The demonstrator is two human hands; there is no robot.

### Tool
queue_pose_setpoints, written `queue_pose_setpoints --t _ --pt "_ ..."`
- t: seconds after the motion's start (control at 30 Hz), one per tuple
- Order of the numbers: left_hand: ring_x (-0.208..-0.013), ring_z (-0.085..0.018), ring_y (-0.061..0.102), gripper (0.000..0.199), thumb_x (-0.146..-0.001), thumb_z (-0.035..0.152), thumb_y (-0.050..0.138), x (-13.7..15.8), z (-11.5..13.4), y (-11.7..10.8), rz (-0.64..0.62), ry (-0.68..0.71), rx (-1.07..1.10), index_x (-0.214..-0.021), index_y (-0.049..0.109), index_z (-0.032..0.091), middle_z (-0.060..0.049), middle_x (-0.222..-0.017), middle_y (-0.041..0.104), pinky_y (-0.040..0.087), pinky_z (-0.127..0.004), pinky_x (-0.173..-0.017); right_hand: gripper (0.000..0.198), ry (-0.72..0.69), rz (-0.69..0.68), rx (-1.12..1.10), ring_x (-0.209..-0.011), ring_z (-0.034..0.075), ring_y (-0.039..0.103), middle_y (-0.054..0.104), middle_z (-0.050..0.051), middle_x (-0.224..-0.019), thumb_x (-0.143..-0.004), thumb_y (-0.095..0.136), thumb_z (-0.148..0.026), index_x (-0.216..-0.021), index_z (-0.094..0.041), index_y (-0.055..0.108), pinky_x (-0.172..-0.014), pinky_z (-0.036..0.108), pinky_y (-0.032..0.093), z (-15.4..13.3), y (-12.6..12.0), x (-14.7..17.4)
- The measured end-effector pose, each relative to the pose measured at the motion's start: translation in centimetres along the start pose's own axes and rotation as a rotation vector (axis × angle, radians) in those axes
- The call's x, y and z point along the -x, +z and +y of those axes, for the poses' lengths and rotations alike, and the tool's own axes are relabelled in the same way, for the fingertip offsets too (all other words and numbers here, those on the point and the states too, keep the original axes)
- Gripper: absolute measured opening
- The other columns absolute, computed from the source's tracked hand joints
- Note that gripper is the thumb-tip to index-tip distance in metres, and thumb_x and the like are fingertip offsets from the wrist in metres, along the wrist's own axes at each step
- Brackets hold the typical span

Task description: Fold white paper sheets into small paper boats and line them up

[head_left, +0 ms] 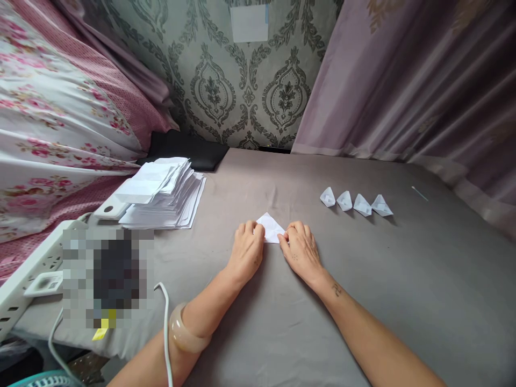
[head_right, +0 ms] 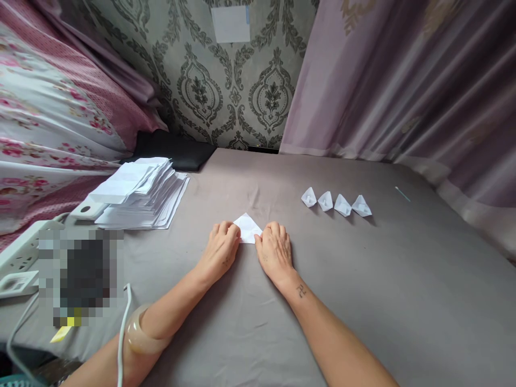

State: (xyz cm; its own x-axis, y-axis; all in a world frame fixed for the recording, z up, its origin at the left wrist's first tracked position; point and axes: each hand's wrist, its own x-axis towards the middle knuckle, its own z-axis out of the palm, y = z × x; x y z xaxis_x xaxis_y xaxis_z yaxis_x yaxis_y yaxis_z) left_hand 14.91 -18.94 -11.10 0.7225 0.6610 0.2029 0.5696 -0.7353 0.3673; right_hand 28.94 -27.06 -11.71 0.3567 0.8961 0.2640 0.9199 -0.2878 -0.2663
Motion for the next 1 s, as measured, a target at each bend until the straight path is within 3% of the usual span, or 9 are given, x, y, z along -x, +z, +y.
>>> queue_pose_setpoints --t 0.17,0.37,0.5,0.63,0.87,1.0 --pt "-0.092 -0.021 0.047 0.030 -0.087 0.006 0.034 -0.3 0.1 -0.6 -0.160 0.248 0.012 -0.098 0.058 0.020 -0.007 -0.098 0.056 0.042 -0.035 -0.083 0.016 -0.014 -0.024 -0.072 -0.084 0.022 0.050 0.056 0.009 -0.090 -0.089 0.047 -0.031 -0.084 -0.019 0.055 -0.077 0.036 0.043 0.8 -0.5 0.2" --pt "-0.094 -0.020 0.050 0.036 -0.083 0.004 0.037 -0.2 -0.4 -0.6 -0.119 0.225 0.100 -0.099 0.064 0.021 -0.007 -0.097 0.058 0.046 -0.032 -0.082 0.027 -0.226 0.014 -0.196 -0.097 0.023 0.052 0.058 0.010 -0.104 -0.093 0.032 -0.016 -0.111 -0.019 0.052 -0.082 0.036 0.044 -1.5 -1.4 1.2" --pt "-0.091 -0.020 0.052 0.036 -0.079 0.005 0.041 -0.3 -0.8 -0.3 -0.088 0.200 0.157 -0.096 0.068 0.022 -0.006 -0.095 0.060 0.047 -0.029 -0.078 0.025 -0.221 -0.034 -0.175 -0.096 0.024 0.056 0.060 0.010 -0.102 -0.093 0.034 -0.019 -0.111 -0.020 0.051 -0.082 0.038 0.047 -3.5 -1.1 2.5" --pt "-0.090 -0.018 0.055 0.039 -0.078 0.005 0.040 -0.2 -1.5 -0.7 -0.094 0.196 0.208 -0.095 0.071 0.022 -0.006 -0.097 0.063 0.048 -0.028 -0.080 0.032 -0.242 -0.018 -0.011 -0.107 0.029 0.054 0.057 0.017 -0.117 -0.093 0.039 -0.027 -0.121 -0.014 0.048 -0.085 0.041 0.047 -3.9 -0.4 3.6" --pt "-0.090 -0.019 0.058 0.027 -0.072 0.006 0.046 -0.3 -1.8 -1.2 -0.050 0.053 0.244 -0.072 0.070 0.019 -0.007 -0.093 0.065 0.048 -0.028 -0.082 0.037 -0.257 -0.010 0.121 -0.109 0.032 0.051 0.055 0.019 -0.124 -0.092 0.041 -0.033 -0.121 -0.013 0.053 -0.087 0.047 0.046 -3.7 -0.5 4.3" --pt "-0.092 -0.020 0.055 0.022 -0.079 0.015 0.049 -1.3 -2.1 -0.2 0.165 -0.134 0.244 -0.096 0.063 0.015 -0.010 -0.095 0.059 0.046 -0.033 -0.086 0.037 -0.229 -0.019 0.101 -0.109 0.032 0.050 0.055 0.018 -0.123 -0.092 0.042 -0.033 -0.120 -0.012 0.054 -0.090 0.046 0.044 -3.8 -0.7 4.2"
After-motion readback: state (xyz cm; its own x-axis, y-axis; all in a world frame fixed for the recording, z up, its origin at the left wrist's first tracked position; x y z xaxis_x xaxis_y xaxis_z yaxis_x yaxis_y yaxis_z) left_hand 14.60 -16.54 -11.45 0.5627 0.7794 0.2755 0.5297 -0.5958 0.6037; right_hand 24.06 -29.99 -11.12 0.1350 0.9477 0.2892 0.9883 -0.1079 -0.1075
